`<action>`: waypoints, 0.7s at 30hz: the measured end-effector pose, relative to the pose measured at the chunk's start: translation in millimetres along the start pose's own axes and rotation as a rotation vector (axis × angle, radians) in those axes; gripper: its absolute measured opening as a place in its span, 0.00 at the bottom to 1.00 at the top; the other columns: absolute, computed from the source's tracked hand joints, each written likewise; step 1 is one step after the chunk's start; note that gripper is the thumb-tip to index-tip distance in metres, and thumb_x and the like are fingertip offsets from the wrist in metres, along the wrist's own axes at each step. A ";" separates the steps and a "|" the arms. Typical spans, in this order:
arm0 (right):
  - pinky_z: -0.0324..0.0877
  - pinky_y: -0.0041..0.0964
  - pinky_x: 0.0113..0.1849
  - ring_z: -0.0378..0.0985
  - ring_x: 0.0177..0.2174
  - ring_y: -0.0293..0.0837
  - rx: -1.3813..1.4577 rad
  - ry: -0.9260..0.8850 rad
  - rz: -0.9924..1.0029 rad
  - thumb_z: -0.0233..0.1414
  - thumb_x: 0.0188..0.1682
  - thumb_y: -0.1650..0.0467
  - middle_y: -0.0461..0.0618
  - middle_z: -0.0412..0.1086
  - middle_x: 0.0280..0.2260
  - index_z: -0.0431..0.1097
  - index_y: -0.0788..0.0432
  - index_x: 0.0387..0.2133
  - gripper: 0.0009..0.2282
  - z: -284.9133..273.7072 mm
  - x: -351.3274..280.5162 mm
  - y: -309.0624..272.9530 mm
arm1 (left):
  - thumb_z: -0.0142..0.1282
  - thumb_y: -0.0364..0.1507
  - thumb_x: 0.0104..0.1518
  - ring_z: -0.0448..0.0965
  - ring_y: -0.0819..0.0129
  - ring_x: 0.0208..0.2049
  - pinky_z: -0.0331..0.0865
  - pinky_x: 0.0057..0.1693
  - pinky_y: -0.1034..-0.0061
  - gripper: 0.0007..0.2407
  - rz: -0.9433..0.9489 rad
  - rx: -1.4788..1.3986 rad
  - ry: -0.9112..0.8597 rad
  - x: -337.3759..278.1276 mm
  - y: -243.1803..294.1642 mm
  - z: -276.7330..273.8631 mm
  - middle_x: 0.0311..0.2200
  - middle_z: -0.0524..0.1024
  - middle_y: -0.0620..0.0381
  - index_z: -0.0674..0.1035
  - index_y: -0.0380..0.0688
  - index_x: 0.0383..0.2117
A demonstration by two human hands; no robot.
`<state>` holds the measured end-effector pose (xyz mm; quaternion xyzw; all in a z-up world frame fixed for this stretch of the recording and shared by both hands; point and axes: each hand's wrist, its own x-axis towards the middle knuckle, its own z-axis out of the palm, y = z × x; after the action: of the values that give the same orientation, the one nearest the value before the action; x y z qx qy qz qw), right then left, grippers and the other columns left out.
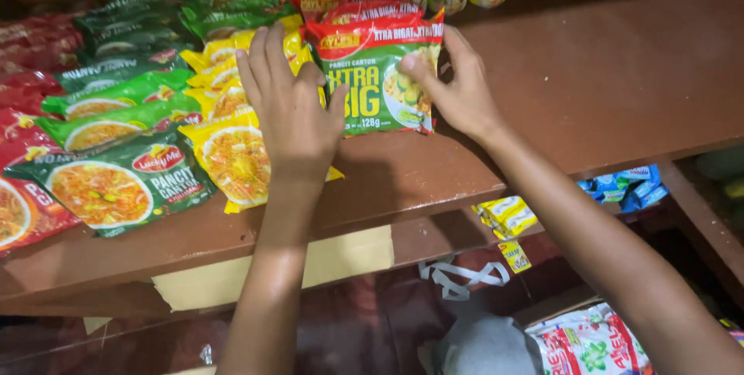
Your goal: Stocking instant noodle packets from a cardboard box onto a wooden shelf.
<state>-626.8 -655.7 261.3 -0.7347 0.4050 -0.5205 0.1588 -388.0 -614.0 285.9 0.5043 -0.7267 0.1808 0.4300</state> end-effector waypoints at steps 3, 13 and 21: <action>0.68 0.40 0.56 0.72 0.54 0.43 0.104 -0.096 -0.129 0.58 0.52 0.70 0.54 0.69 0.55 0.56 0.65 0.64 0.27 -0.8 -7.7 10.4 | 0.71 0.32 0.52 0.56 0.43 0.68 0.41 0.74 0.43 0.15 0.023 0.052 -0.004 -6.2 3.8 -1.9 0.62 0.63 0.38 0.78 0.36 0.36; 0.73 0.36 0.52 0.74 0.50 0.40 0.205 -0.100 -0.113 0.61 0.53 0.76 0.51 0.70 0.51 0.51 0.61 0.68 0.32 6.6 -11.6 5.6 | 0.70 0.41 0.45 0.62 0.48 0.62 0.45 0.71 0.44 0.26 0.165 0.253 -0.091 -10.6 11.1 -11.4 0.59 0.66 0.41 0.77 0.39 0.48; 0.71 0.32 0.45 0.69 0.43 0.38 0.001 0.014 -0.148 0.69 0.49 0.71 0.48 0.67 0.45 0.54 0.60 0.66 0.36 5.8 -10.0 16.6 | 0.68 0.43 0.49 0.65 0.53 0.60 0.47 0.70 0.46 0.21 0.123 0.398 -0.159 -16.6 21.2 -9.1 0.55 0.68 0.44 0.79 0.42 0.43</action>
<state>-630.1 -659.5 241.7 -0.7588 0.3507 -0.5362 0.1174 -400.8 -589.0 281.3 0.5466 -0.7376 0.3063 0.2515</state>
